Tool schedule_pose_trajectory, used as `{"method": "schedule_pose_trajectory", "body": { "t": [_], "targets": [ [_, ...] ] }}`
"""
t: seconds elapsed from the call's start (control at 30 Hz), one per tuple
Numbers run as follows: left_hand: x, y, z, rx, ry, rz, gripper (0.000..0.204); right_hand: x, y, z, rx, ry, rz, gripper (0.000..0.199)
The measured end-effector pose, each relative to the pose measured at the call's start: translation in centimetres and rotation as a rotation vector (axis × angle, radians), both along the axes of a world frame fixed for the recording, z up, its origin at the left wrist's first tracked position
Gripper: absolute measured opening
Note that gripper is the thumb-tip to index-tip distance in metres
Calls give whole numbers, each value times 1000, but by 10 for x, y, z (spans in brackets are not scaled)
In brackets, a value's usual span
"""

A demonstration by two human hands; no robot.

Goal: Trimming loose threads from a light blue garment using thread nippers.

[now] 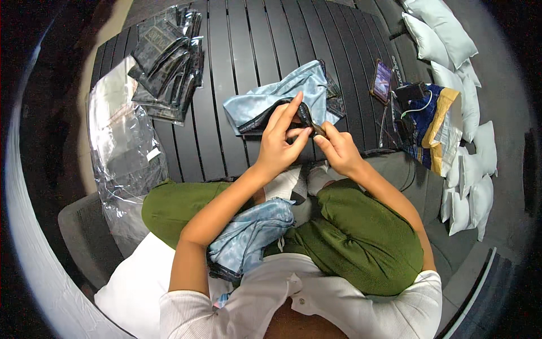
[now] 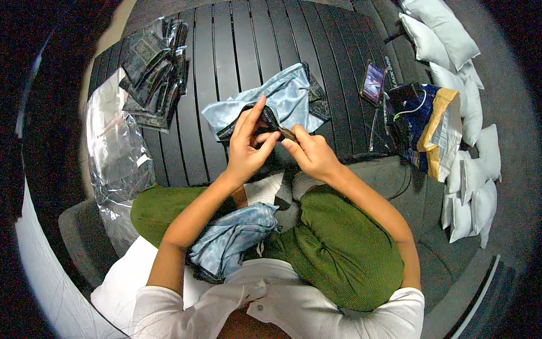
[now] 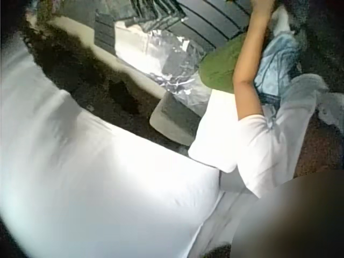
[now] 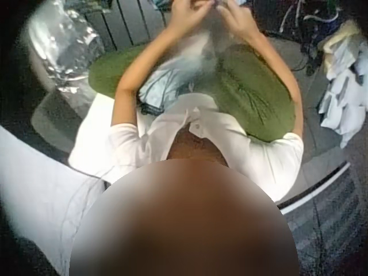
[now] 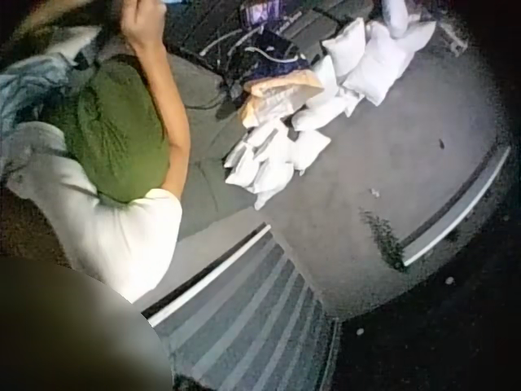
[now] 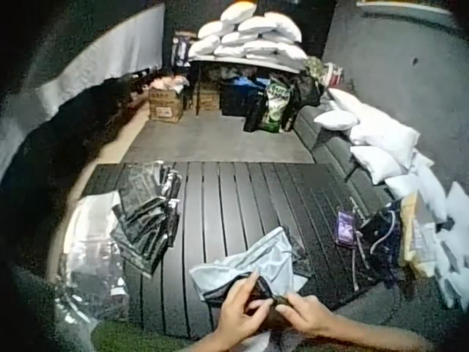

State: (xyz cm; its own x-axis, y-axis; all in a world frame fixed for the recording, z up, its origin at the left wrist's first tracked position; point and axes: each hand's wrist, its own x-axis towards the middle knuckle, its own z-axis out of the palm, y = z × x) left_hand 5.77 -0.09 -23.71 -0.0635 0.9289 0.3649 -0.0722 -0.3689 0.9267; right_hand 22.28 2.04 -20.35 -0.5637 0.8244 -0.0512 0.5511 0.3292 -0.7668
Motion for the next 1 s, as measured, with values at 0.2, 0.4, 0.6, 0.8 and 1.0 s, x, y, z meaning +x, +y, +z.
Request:
{"method": "schedule_pose_trajectory", "body": {
  "t": [0.2, 0.4, 0.6, 0.8, 1.0],
  "targets": [
    [-2, 1, -1, -7, -16, 21, 64, -2, 2, 0, -1, 5, -2, 24],
    [-1, -1, -3, 51, 99, 60, 65, 1, -2, -1, 16, -10, -10, 24],
    [-1, -4, 5, 2, 16, 15, 64, -1, -3, 1, 12, -4, -5, 24],
    [-1, -2, 8, -9, 5, -3, 64, 1, -1, 0, 24, -8, -9, 25],
    [-2, -1, 4, -29, -17, -43, 64, 0, -1, 0, 22, 9, -10, 25]
  ]
}}
